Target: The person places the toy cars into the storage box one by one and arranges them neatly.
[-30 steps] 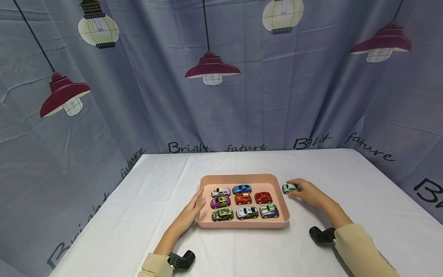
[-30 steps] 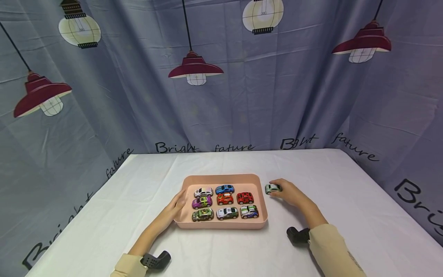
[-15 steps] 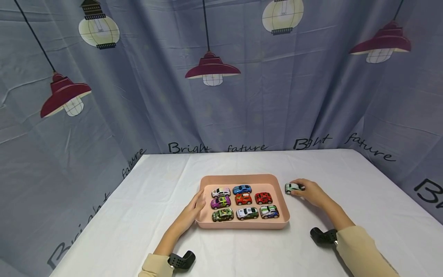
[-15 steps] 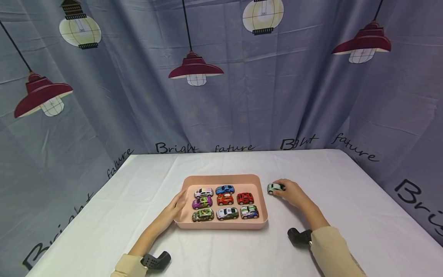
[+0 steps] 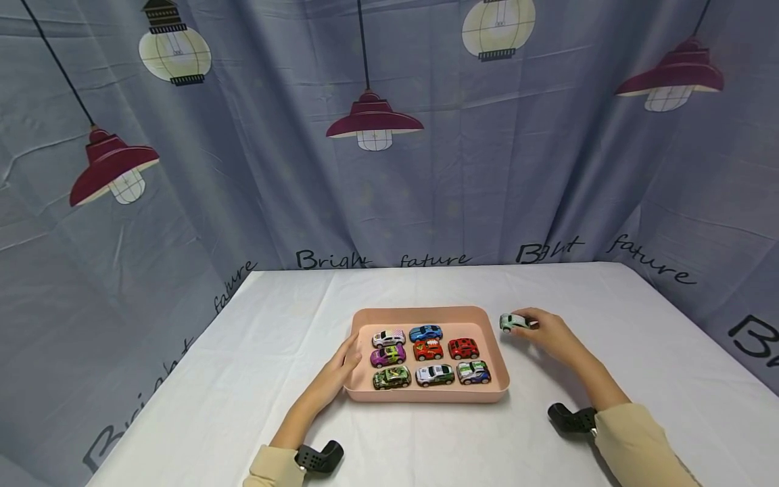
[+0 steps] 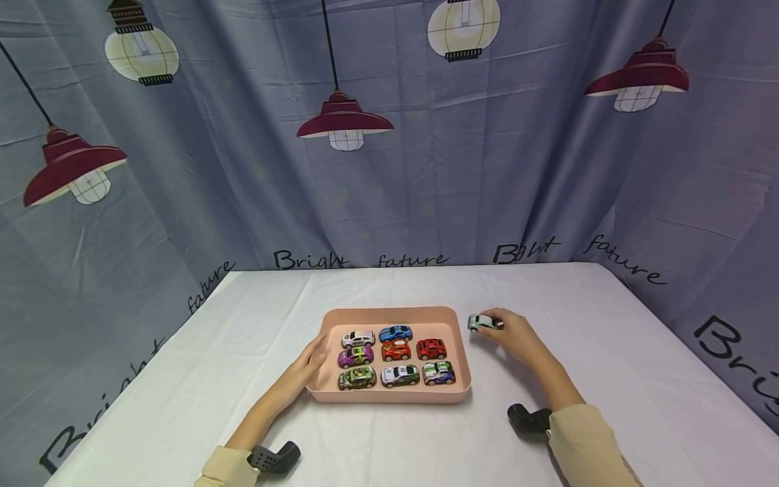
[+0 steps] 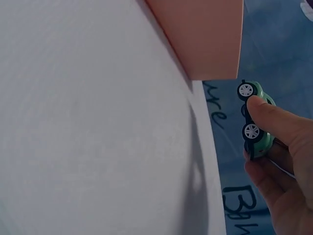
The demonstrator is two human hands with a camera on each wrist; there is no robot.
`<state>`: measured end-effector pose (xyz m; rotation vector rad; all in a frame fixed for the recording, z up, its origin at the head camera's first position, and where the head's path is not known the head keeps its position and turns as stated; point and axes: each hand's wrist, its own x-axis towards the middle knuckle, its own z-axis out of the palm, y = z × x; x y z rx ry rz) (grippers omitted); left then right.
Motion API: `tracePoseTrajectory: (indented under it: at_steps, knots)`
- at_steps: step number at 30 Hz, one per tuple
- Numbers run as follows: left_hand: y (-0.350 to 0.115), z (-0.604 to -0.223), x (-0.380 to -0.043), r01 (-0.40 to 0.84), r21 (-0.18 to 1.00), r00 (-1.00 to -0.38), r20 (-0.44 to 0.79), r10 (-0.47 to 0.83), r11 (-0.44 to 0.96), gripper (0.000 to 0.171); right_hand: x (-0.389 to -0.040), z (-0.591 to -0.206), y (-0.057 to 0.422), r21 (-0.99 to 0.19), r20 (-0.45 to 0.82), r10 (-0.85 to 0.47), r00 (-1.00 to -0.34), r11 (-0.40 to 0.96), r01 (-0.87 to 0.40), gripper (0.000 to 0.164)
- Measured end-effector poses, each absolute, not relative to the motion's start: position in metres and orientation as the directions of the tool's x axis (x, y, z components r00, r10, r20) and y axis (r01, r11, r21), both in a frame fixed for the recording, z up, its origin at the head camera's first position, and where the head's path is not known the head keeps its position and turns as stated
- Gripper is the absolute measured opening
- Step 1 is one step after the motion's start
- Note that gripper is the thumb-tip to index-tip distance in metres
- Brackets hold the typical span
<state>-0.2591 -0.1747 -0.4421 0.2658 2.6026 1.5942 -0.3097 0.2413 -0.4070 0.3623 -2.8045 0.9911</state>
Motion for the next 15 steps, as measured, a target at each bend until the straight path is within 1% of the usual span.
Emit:
tracePoseTrajectory:
  at_steps: [4, 8, 15]
  knots:
    - [-0.175, -0.442, -0.259, 0.107, 0.887, -0.981, 0.022, 0.190, 0.449, 0.056, -0.309, -0.401, 0.231, -0.605, 0.246, -0.184, -0.952, 0.738, -0.299, 0.044]
    - [-0.175, -0.442, -0.259, 0.103, 0.888, -0.982, 0.020, 0.187, 0.447, 0.056, -0.309, -0.394, 0.216, -0.610, 0.240, -0.210, -0.948, 0.727, -0.316, 0.042]
    - [-0.175, -0.441, -0.259, 0.104, 0.889, -0.982, 0.021, 0.187, 0.446, 0.055, -0.314, -0.392, 0.189, -0.567, 0.231, -0.277, -0.933, 0.741, -0.360, 0.039]
